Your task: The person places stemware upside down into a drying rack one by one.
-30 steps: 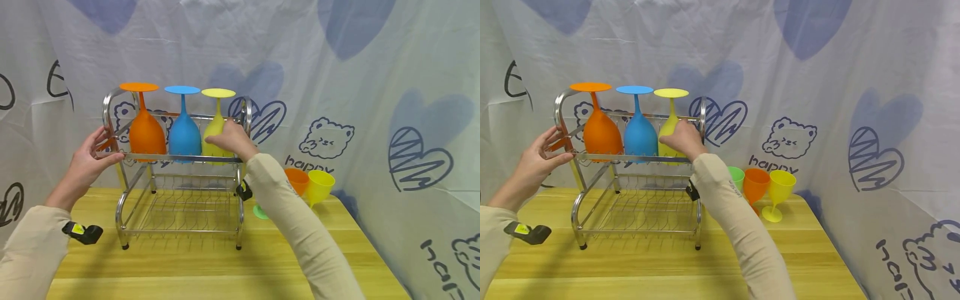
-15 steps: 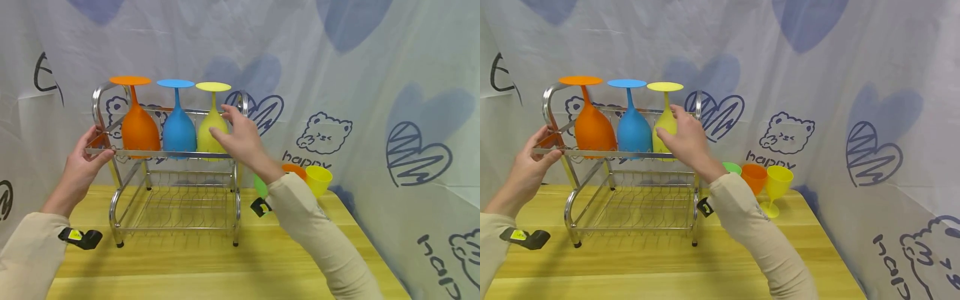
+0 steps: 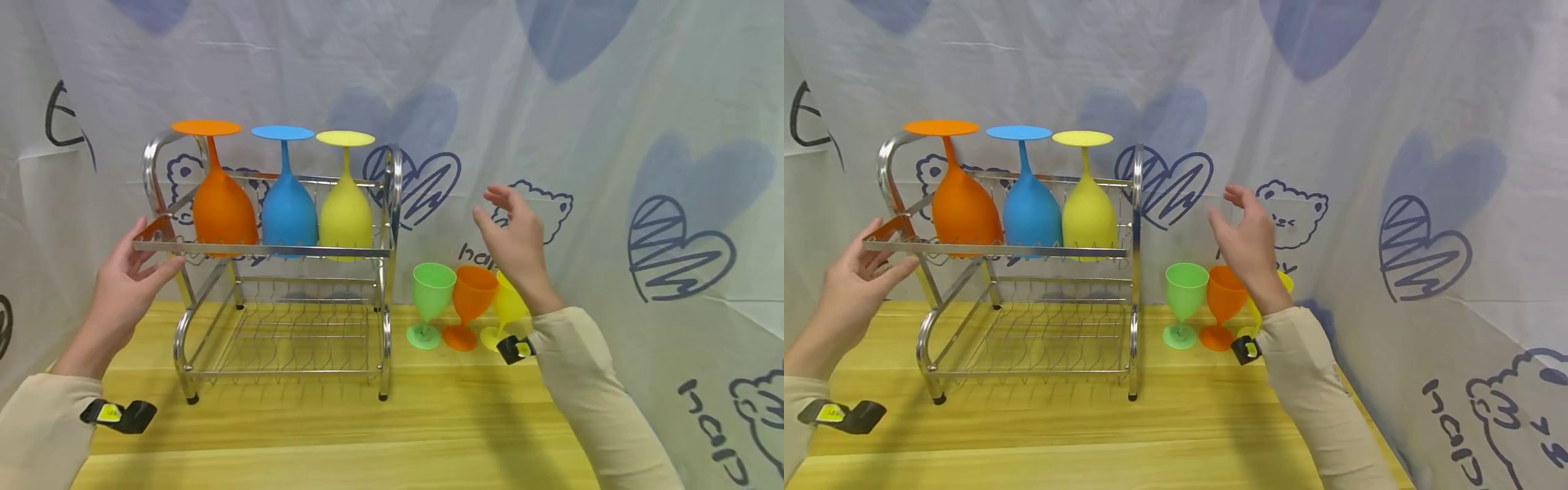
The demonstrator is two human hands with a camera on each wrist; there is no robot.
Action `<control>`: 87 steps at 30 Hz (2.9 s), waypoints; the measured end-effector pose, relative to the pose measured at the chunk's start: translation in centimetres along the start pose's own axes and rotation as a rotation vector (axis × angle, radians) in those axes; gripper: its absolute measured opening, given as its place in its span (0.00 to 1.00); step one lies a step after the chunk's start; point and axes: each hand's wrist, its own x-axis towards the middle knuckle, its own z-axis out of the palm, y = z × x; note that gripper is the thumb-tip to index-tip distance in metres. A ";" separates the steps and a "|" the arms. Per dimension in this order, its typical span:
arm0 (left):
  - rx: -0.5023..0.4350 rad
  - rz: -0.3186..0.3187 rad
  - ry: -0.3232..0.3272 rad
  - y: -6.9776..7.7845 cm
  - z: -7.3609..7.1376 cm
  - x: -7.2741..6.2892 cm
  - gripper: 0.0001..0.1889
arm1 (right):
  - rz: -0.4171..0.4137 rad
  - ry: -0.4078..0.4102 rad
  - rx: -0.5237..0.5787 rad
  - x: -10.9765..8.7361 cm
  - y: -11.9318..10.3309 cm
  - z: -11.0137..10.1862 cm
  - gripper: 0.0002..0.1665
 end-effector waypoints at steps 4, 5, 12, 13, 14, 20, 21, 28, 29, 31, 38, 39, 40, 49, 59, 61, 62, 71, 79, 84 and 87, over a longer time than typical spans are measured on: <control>0.151 -0.039 -0.041 -0.4 0.0 -1.2 0.37 | 0.134 -0.055 -0.090 0.1 4.2 -0.7 0.34; 0.175 -0.045 -0.054 -0.4 0.1 -1.5 0.37 | 0.163 -0.081 -0.111 0.1 5.2 -1.0 0.36; 0.204 0.015 -0.130 -0.6 0.5 -2.9 0.39 | 0.341 -0.246 -0.160 -0.2 11.1 -2.5 0.49; 0.198 0.023 -0.138 -0.6 0.6 -3.1 0.39 | 0.363 -0.256 -0.159 -0.3 11.8 -2.5 0.50; 0.192 0.027 -0.144 -0.6 0.8 -3.2 0.38 | 0.385 -0.265 -0.156 -0.4 12.4 -2.6 0.52; 0.155 0.035 -0.182 -0.5 2.1 -4.1 0.37 | 0.454 -0.276 -0.105 -1.0 15.7 -2.1 0.58; 0.151 0.041 -0.188 -0.5 2.4 -4.3 0.37 | 0.460 -0.275 -0.097 -1.1 16.2 -2.0 0.59; 0.136 0.090 -0.230 0.1 4.6 -5.8 0.37 | 0.513 -0.218 -0.023 -2.1 18.8 -0.7 0.64; 0.132 0.097 -0.233 0.2 4.9 -6.0 0.37 | 0.511 -0.198 -0.006 -2.3 19.1 -0.5 0.64; 0.121 0.104 -0.244 0.5 5.5 -6.4 0.37 | 0.518 -0.165 0.027 -2.6 19.5 -0.2 0.64; 0.086 0.098 -0.267 1.4 6.7 -7.2 0.36 | 0.540 -0.060 0.154 -3.4 21.0 1.0 0.64; 0.072 0.098 -0.269 1.4 6.8 -7.3 0.36 | 0.544 -0.054 0.161 -3.5 21.3 1.2 0.63; 0.060 0.096 -0.270 1.4 7.0 -7.4 0.36 | 0.556 -0.053 0.166 -3.6 21.6 1.4 0.63; -0.006 0.087 -0.272 0.8 7.9 -8.0 0.36 | 0.565 -0.042 0.229 -4.7 23.1 2.6 0.57; -0.034 0.095 -0.266 0.2 8.7 -8.4 0.35 | 0.582 -0.064 0.267 -5.7 23.6 2.9 0.50; -0.043 0.103 -0.261 0.1 8.8 -8.4 0.34 | 0.601 -0.063 0.265 -5.9 23.7 2.8 0.51; -0.050 0.104 -0.258 0.1 8.9 -8.4 0.34 | 0.613 -0.064 0.261 -6.1 23.8 2.8 0.52; -0.110 0.090 -0.247 -0.2 10.0 -8.5 0.34 | 0.621 -0.110 0.223 -7.6 24.0 1.9 0.56; -0.135 0.063 -0.240 -0.4 11.9 -8.3 0.36 | 0.551 -0.128 0.244 -9.1 22.7 0.9 0.54; -0.144 0.057 -0.225 -0.9 12.8 -8.0 0.38 | 0.505 -0.141 0.212 -9.8 21.2 0.4 0.54; -0.154 0.054 -0.228 -1.3 13.3 -7.9 0.38 | 0.457 -0.162 0.201 -10.4 20.1 0.2 0.53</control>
